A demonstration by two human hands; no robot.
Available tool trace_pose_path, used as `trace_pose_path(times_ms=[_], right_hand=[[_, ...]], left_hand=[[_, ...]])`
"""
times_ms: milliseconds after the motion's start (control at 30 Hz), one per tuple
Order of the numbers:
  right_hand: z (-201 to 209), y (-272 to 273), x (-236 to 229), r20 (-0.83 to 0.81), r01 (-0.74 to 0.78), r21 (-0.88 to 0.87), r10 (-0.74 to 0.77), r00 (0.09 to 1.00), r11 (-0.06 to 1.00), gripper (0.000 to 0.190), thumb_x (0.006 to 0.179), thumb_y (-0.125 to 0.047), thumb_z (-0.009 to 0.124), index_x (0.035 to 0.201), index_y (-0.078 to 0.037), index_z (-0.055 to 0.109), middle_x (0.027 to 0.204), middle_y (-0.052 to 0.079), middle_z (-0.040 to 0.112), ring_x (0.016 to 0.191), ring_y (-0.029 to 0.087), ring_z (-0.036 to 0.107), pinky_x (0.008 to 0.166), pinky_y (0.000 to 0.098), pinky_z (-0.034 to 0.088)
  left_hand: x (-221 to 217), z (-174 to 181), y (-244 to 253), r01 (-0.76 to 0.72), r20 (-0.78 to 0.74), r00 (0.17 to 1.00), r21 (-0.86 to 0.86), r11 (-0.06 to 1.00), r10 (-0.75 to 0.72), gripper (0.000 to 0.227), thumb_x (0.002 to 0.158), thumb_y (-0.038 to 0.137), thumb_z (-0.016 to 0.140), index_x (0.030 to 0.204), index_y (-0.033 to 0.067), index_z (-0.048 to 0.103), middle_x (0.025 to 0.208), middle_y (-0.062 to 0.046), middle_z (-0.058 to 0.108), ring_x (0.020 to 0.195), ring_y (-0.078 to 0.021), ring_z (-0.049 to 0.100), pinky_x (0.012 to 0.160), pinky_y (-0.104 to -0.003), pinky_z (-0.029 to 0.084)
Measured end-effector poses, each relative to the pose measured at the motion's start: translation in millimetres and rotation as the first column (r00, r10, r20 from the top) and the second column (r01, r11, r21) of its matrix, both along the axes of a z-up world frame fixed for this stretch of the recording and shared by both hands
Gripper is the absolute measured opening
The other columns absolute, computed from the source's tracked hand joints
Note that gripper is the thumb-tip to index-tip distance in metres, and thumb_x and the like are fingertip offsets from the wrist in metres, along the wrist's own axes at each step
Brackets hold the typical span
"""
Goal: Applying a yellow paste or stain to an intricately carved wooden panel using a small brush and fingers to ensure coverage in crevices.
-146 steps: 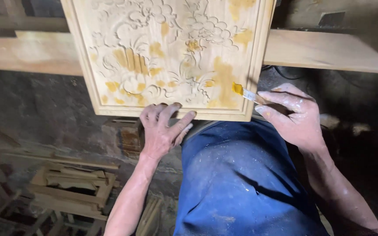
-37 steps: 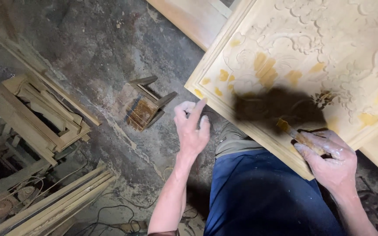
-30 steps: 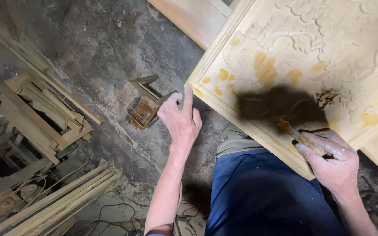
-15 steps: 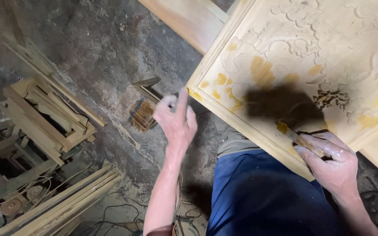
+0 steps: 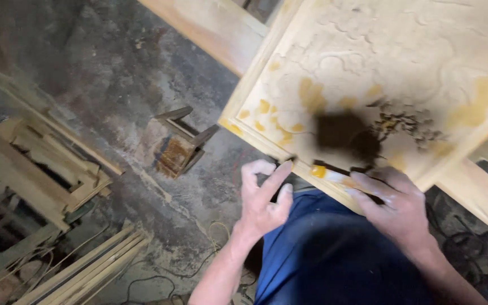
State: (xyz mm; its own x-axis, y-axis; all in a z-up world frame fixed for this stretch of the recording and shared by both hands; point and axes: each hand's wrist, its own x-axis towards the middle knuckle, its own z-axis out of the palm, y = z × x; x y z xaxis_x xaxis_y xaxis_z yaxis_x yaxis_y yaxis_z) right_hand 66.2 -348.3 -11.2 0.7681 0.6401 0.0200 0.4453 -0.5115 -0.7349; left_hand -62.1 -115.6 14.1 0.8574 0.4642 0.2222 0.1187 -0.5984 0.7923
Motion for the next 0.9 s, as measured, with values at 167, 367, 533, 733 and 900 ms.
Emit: trace_pose_path(times_ms=[167, 367, 533, 733, 900], right_hand=[[18, 17, 13, 0.154, -0.115, -0.018, 0.116, 0.981, 0.993, 0.022, 0.085, -0.010, 0.085, 0.105, -0.013, 0.076, 0.097, 0.008, 0.074, 0.082, 0.026, 0.069, 0.072, 0.0402, 0.056], [34, 28, 14, 0.397, -0.184, 0.008, 0.165, 0.903, 0.983, 0.017, 0.085, -0.011, 0.080, 0.094, -0.025, 0.078, 0.069, -0.003, 0.057, 0.062, 0.020, 0.060, 0.061, 0.0310, 0.051], [28, 21, 6, 0.458, -0.203, 0.017, 0.173, 0.872, 0.979, 0.015, 0.081, -0.014, 0.085, 0.093, -0.020, 0.078, 0.077, 0.001, 0.063, 0.070, 0.021, 0.066, 0.063, 0.0344, 0.051], [25, 11, -10, 0.377, -0.140, 0.039, 0.115, 0.919, 0.989, 0.008, 0.083, -0.017, 0.085, 0.089, -0.016, 0.080, 0.077, 0.004, 0.065, 0.072, 0.029, 0.070, 0.064, 0.0387, 0.055], [41, 11, -10, 0.048, -0.002, 0.103, -0.003, 0.999, 0.995, 0.014, 0.080, -0.007, 0.083, 0.092, -0.012, 0.079, 0.094, 0.008, 0.072, 0.092, 0.023, 0.071, 0.085, 0.0342, 0.056]], left_hand=[[-2, 0, 1, 0.103, -0.011, 0.995, 0.156, 0.982, -0.103, 0.052, 0.089, -0.006, 0.062, 0.135, 0.0185, 0.063, 0.113, -0.015, 0.048, 0.103, -0.0301, 0.056, 0.086, -0.041, 0.052], [9, 9, 0, 0.131, 0.049, 0.986, 0.354, 0.926, -0.159, 0.043, 0.092, 0.006, 0.050, 0.122, 0.0234, 0.074, 0.104, -0.009, 0.043, 0.094, -0.0257, 0.053, 0.084, -0.037, 0.052], [6, 25, -5, 0.166, 0.056, 0.979, 0.351, 0.922, -0.197, 0.043, 0.097, 0.005, 0.042, 0.120, 0.0234, 0.073, 0.102, -0.009, 0.042, 0.085, -0.0239, 0.049, 0.073, -0.036, 0.052], [-23, 17, -23, 0.151, 0.002, 0.987, 0.337, 0.929, -0.161, 0.037, 0.088, 0.003, 0.050, 0.109, 0.0205, 0.075, 0.111, -0.008, 0.044, 0.095, -0.0219, 0.049, 0.083, -0.035, 0.051], [-60, 11, -10, 0.009, -0.093, 0.994, -0.415, 0.910, -0.052, 0.031, 0.085, 0.009, 0.063, 0.114, 0.0136, 0.071, 0.116, -0.007, 0.048, 0.091, -0.0166, 0.054, 0.082, -0.031, 0.050]])
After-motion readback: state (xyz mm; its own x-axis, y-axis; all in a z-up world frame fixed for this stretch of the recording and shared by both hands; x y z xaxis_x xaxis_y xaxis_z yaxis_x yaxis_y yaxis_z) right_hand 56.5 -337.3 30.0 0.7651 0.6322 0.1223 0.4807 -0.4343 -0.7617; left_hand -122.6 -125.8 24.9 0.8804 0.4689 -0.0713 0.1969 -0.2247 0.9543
